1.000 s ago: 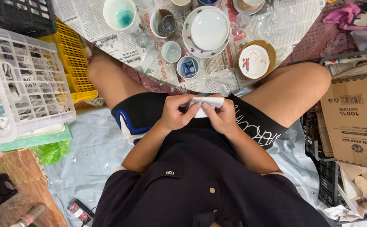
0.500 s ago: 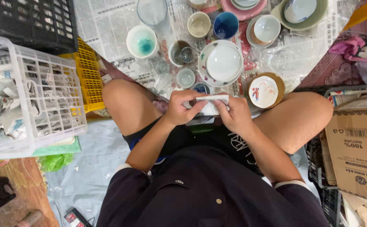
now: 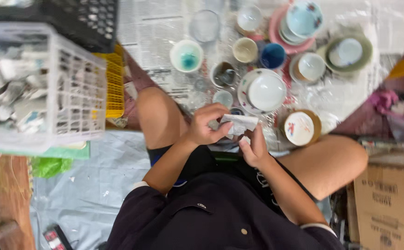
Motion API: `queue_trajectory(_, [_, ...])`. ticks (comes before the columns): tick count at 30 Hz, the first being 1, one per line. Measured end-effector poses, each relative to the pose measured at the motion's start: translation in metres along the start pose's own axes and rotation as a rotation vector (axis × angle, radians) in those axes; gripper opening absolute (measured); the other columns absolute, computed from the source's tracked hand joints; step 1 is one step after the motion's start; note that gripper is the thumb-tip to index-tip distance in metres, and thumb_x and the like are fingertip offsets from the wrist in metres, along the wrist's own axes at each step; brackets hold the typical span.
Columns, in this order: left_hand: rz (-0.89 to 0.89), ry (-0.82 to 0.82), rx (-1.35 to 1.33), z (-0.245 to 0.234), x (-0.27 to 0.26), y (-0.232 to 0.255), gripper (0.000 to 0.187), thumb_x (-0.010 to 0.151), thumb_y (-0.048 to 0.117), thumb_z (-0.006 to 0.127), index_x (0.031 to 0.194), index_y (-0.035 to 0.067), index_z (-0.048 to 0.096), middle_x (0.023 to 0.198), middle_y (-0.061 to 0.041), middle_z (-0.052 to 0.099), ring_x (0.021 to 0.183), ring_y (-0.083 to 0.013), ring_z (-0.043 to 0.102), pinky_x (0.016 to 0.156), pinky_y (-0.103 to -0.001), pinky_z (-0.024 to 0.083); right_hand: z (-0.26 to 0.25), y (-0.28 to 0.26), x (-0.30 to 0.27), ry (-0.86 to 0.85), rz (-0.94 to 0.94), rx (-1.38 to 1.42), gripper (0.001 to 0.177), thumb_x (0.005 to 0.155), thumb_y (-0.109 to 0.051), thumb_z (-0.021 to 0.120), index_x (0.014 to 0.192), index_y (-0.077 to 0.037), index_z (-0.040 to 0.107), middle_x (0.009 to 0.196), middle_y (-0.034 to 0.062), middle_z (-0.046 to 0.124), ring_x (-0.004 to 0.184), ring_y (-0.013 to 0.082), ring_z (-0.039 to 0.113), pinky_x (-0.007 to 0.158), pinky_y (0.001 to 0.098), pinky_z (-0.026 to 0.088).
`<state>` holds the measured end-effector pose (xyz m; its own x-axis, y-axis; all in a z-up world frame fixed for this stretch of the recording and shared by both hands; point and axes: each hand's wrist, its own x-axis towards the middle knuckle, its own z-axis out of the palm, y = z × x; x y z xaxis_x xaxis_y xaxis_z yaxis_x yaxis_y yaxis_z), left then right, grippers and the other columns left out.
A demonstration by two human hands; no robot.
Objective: The person sits cross-legged and wraps individual dishes, including plates and cups, with newspaper sheets. They fold the paper around each item and place the wrapped pieces into a white plastic basket.
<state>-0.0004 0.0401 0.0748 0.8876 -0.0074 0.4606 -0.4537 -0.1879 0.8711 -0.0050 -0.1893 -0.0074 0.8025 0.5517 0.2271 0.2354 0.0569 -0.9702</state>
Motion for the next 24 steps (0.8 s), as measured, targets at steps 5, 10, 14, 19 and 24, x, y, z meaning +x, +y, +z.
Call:
queue_trajectory(5, [0.167, 0.237, 0.294, -0.082, -0.006, 0.05, 0.018, 0.078, 0.001, 0.079, 0.094, 0.0, 0.07, 0.089, -0.01, 0.07, 0.079, -0.0237, 0.068, 0.071, -0.034, 0.054, 0.034, -0.058, 0.038, -0.186, -0.11, 0.085, 0.06, 0.103, -0.005, 0.058, 0.152, -0.011, 0.024, 0.135, 0.0187, 0.052, 0.093, 0.0209, 0.063, 0.081, 0.0355, 0.055])
queue_trajectory(10, [0.267, 0.605, 0.697, -0.17, -0.042, 0.086, 0.022, 0.071, -0.001, 0.078, 0.092, 0.001, 0.07, 0.092, -0.013, 0.071, 0.084, -0.0306, 0.068, 0.079, -0.039, 0.055, 0.084, -0.098, 0.061, -0.381, -0.221, 0.176, 0.062, 0.095, 0.004, 0.062, 0.145, -0.011, 0.028, 0.137, 0.0219, 0.049, 0.09, 0.0185, 0.064, 0.074, 0.0299, 0.057])
queue_trajectory(14, [0.223, 0.948, 1.109, -0.247, -0.076, 0.089, 0.03, 0.072, -0.002, 0.075, 0.1, 0.003, 0.065, 0.103, -0.015, 0.07, 0.1, -0.033, 0.066, 0.095, -0.044, 0.05, 0.122, -0.115, 0.07, -0.497, -0.289, 0.194, 0.066, 0.093, 0.005, 0.065, 0.146, -0.011, 0.03, 0.139, 0.023, 0.049, 0.092, 0.0186, 0.065, 0.076, 0.0311, 0.055])
queue_trajectory(19, [-0.398, 0.89, 1.383, -0.318, -0.084, 0.062, 0.042, 0.088, 0.016, 0.084, 0.126, 0.006, 0.07, 0.144, -0.023, 0.054, 0.134, -0.0422, 0.046, 0.111, -0.051, 0.036, 0.146, -0.116, 0.069, -0.593, -0.258, 0.173, 0.067, 0.091, 0.005, 0.069, 0.146, -0.01, 0.034, 0.139, 0.0225, 0.05, 0.093, 0.0197, 0.066, 0.078, 0.0309, 0.056])
queue_trajectory(24, [-0.322, 0.657, 1.239, -0.279, -0.068, 0.062, 0.064, 0.092, 0.021, 0.079, 0.149, 0.002, 0.057, 0.163, -0.03, 0.032, 0.149, -0.0482, 0.031, 0.12, -0.057, 0.025, 0.134, -0.111, 0.07, -0.537, -0.205, 0.126, 0.063, 0.094, 0.004, 0.067, 0.145, -0.01, 0.034, 0.14, 0.0222, 0.049, 0.098, 0.0205, 0.065, 0.078, 0.0296, 0.057])
